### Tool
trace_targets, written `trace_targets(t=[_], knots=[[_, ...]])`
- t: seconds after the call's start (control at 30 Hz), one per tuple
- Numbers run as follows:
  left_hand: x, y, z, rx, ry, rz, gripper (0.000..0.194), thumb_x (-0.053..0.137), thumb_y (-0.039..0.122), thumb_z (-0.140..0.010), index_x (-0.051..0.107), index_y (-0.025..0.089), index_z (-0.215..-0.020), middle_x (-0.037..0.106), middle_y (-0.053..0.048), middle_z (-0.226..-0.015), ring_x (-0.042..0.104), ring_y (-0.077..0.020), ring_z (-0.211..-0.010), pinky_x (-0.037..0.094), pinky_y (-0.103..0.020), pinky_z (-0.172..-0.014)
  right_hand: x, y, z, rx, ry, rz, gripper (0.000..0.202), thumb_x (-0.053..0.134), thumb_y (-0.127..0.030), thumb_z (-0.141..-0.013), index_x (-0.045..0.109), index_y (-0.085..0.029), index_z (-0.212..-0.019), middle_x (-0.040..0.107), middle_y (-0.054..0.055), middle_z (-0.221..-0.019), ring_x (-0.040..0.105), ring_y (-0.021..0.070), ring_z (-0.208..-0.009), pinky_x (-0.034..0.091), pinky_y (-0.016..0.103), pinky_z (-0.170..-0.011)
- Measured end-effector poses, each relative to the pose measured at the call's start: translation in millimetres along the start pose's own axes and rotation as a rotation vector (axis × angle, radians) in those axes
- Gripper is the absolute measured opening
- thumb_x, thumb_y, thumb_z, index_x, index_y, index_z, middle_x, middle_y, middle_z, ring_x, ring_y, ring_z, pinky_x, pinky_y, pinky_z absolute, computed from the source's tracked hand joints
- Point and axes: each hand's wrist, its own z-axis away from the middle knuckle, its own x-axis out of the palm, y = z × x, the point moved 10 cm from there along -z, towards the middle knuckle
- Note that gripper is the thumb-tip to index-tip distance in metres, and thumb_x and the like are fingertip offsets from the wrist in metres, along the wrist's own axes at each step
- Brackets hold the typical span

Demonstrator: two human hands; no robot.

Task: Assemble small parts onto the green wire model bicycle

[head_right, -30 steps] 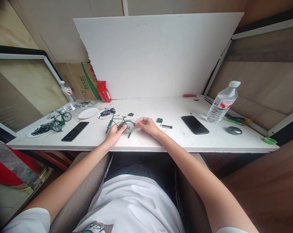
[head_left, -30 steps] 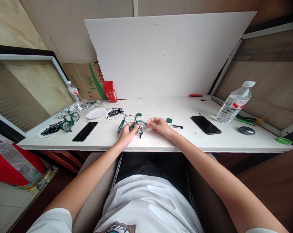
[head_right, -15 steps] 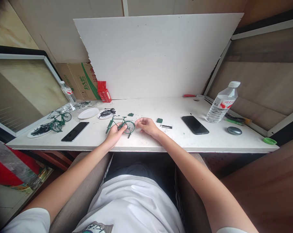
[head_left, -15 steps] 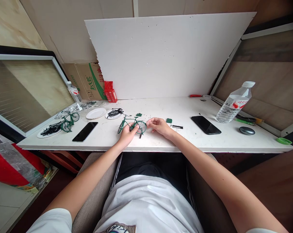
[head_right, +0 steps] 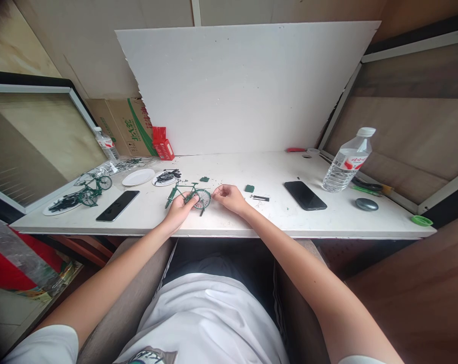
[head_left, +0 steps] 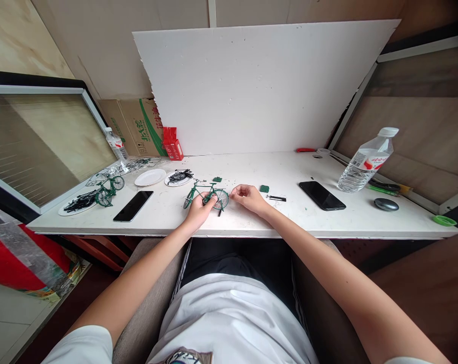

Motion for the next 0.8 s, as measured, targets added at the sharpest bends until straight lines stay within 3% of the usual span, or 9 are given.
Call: trace_targets(t=[0.3,0.8], knots=[[-3.1,0,0,0.011,0.033,-0.008,0.041,0.082,0.054,-0.089,0.076,0.019,-0.109,0.080,-0.009,-0.106,0.074,-0.0241,-0.095,0.058,-0.036,-0.093,7,-16,8,-0.165,-0.008,0.162,0.021,0.071,-0.043,-0.093,0.073,-0.023,-0.094,0.076,0.006,-0.092,0.065,0.0203,-0.080,0.051,0.034,-0.075],[-1.1,2,1,0.017,0.016,-0.019,0.045,0.082,0.056,-0.089,0.075,0.017,-0.110,0.081,-0.010,-0.104,0.076,-0.0259,-0.094,0.058,-0.038,-0.092,15,-22,12,-0.195,-0.060,0.142,0.019,0.066,-0.032,-0.093,0.062,-0.026,-0.110,0.073,0.003,-0.089,0.067,0.0206,-0.084,0.046,0.030,-0.069]])
